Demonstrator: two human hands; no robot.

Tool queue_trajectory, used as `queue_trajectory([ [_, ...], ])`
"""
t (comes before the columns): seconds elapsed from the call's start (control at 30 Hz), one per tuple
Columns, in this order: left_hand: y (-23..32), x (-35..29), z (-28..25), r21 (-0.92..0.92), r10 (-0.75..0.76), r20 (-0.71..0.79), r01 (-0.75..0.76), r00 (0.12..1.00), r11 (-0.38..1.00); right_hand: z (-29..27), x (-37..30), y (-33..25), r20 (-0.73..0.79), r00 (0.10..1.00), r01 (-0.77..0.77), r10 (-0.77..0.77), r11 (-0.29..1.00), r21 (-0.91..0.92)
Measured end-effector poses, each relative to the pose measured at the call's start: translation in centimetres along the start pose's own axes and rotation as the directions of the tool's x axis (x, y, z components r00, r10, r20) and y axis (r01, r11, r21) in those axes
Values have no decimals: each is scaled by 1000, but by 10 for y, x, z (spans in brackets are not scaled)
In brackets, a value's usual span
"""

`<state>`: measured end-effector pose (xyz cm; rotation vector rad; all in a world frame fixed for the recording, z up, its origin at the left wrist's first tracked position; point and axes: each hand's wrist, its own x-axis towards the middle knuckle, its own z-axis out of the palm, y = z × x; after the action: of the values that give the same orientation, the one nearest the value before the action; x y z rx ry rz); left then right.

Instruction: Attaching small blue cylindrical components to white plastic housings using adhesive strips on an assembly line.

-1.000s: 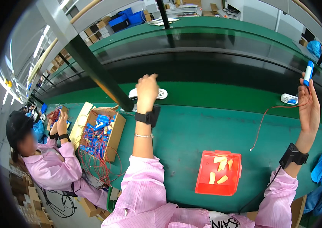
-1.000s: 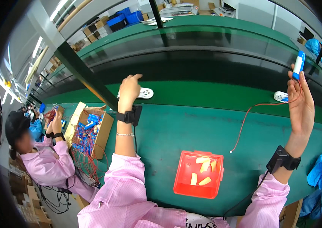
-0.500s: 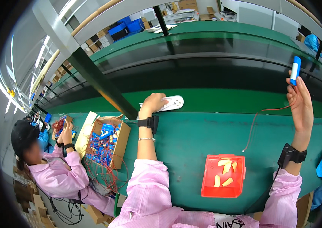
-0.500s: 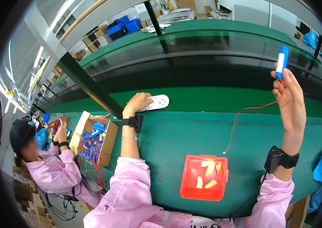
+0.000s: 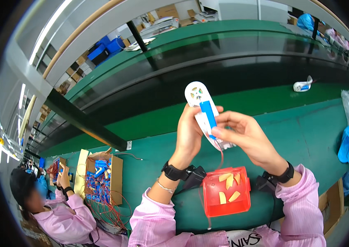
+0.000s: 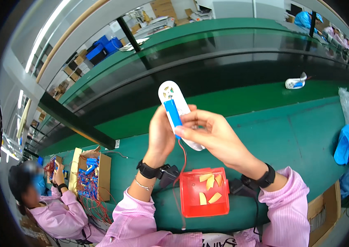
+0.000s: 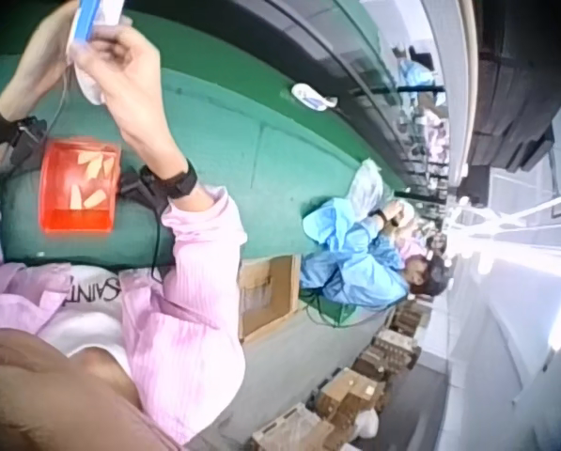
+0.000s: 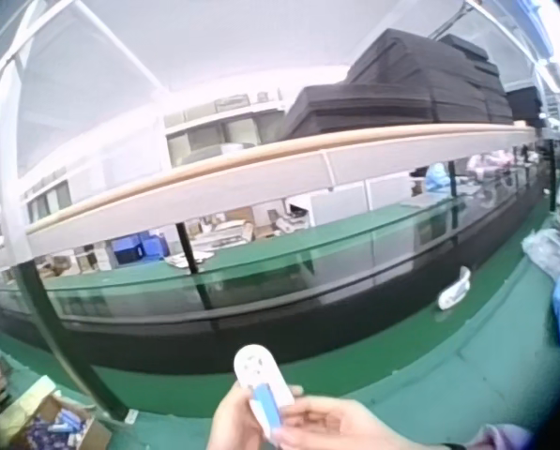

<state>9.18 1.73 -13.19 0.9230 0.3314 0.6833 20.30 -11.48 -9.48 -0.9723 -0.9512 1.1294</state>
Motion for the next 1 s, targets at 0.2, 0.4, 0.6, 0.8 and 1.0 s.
queue_trajectory([
  [0.2, 8, -6, 7, 48, 80, 9, -80, 997, 996, -7, 14, 20, -83, 987, 119, -138, 972, -204],
  [0.4, 6, -10, 11, 81, 141, 13, -142, 990, 987, 2, 15, 27, -178, 949, 183, -260, 914, -363],
  [0.6, -1, -13, 16, 58, 149, -2, -148, 989, 987, 2, 14, 24, -206, 940, 160, -273, 884, -439],
  [0.8, 0, -16, 20, 72, 181, -2, -180, 984, 981, -3, 15, 21, -177, 950, 144, -257, 865, -481],
  [1.0, -2, -19, 24, 99, 224, -25, -221, 974, 970, -1, 13, 25, -234, 945, 110, -227, 897, -428],
])
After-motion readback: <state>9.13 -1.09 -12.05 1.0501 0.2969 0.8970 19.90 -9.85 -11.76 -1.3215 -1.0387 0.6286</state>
